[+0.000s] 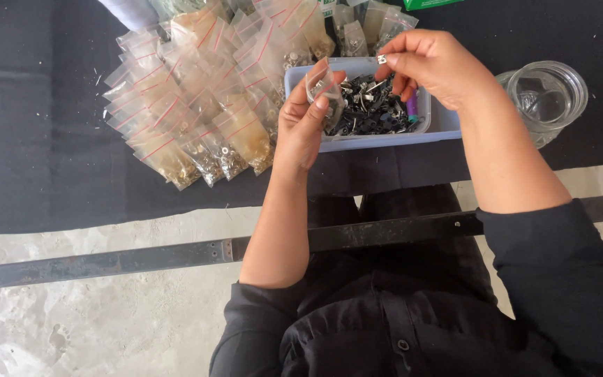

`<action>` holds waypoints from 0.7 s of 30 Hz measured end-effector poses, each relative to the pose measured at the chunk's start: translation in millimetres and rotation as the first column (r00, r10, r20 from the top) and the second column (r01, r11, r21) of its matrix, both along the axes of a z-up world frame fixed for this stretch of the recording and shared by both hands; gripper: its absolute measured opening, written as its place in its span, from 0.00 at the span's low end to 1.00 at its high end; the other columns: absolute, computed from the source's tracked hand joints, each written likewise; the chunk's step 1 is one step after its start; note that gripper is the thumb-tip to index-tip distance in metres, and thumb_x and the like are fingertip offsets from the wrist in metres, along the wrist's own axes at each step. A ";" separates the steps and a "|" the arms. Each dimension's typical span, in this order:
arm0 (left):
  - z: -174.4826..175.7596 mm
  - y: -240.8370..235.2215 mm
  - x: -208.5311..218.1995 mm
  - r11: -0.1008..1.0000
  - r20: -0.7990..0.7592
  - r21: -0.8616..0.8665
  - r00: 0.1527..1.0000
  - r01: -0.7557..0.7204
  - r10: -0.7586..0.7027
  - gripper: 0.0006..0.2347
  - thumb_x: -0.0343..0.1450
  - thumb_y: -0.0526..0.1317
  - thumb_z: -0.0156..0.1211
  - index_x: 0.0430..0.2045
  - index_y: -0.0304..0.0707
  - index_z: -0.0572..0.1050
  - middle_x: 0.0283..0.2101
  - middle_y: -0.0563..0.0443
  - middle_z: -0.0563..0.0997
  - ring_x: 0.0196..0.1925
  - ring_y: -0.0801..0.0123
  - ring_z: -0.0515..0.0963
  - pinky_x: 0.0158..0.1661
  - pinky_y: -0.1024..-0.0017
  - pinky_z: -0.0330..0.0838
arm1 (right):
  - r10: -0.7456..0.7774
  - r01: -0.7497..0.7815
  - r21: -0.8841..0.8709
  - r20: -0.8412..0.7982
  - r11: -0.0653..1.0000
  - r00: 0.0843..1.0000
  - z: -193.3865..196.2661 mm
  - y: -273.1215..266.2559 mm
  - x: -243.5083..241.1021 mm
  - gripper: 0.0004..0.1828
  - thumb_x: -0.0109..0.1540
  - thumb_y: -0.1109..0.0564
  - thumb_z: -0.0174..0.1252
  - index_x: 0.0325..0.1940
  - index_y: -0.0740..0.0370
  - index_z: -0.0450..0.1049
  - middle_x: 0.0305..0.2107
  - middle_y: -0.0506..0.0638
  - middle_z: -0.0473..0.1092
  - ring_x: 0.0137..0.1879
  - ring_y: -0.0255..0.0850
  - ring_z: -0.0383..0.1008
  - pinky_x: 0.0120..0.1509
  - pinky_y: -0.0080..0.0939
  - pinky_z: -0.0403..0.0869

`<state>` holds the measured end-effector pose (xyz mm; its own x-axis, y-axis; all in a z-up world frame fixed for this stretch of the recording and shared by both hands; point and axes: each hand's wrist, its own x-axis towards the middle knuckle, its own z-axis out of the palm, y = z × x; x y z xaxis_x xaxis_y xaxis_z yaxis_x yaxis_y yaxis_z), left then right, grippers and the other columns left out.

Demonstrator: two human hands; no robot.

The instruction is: Sorting and bagging small metal clips from a plastic container into individual plastic bags.

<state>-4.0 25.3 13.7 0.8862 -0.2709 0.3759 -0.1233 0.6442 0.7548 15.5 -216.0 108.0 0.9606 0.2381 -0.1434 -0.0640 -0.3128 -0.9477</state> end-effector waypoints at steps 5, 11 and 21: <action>-0.9 -0.4 0.9 1.000 0.016 0.010 0.999 -0.028 0.028 0.23 0.79 0.45 0.64 0.69 0.40 0.67 0.63 0.37 0.78 0.72 0.58 0.71 0.74 0.58 0.55 | 0.088 -0.107 -0.439 -0.063 0.892 0.994 23.5 14.2 -1.3 0.16 0.69 0.58 0.55 0.60 0.55 0.78 0.42 0.47 0.77 0.36 0.39 0.74 0.38 0.42 0.74; -6.9 -1.6 2.6 1.000 0.039 0.009 0.999 -0.016 0.016 0.23 0.80 0.45 0.63 0.69 0.41 0.67 0.62 0.41 0.79 0.73 0.59 0.69 0.73 0.57 0.55 | 0.252 0.003 -0.984 0.048 0.176 0.967 -23.8 14.4 23.5 0.20 0.63 0.65 0.50 0.47 0.44 0.83 0.27 0.50 0.76 0.36 0.56 0.77 0.37 0.53 0.71; -7.0 -3.1 4.0 1.000 0.037 0.023 0.999 0.000 -0.001 0.24 0.79 0.46 0.64 0.69 0.40 0.67 0.63 0.42 0.78 0.75 0.58 0.65 0.74 0.53 0.53 | 0.322 -0.073 -0.990 -0.030 0.122 0.946 -46.8 12.0 43.8 0.12 0.70 0.48 0.54 0.38 0.50 0.80 0.29 0.49 0.76 0.38 0.52 0.77 0.38 0.51 0.69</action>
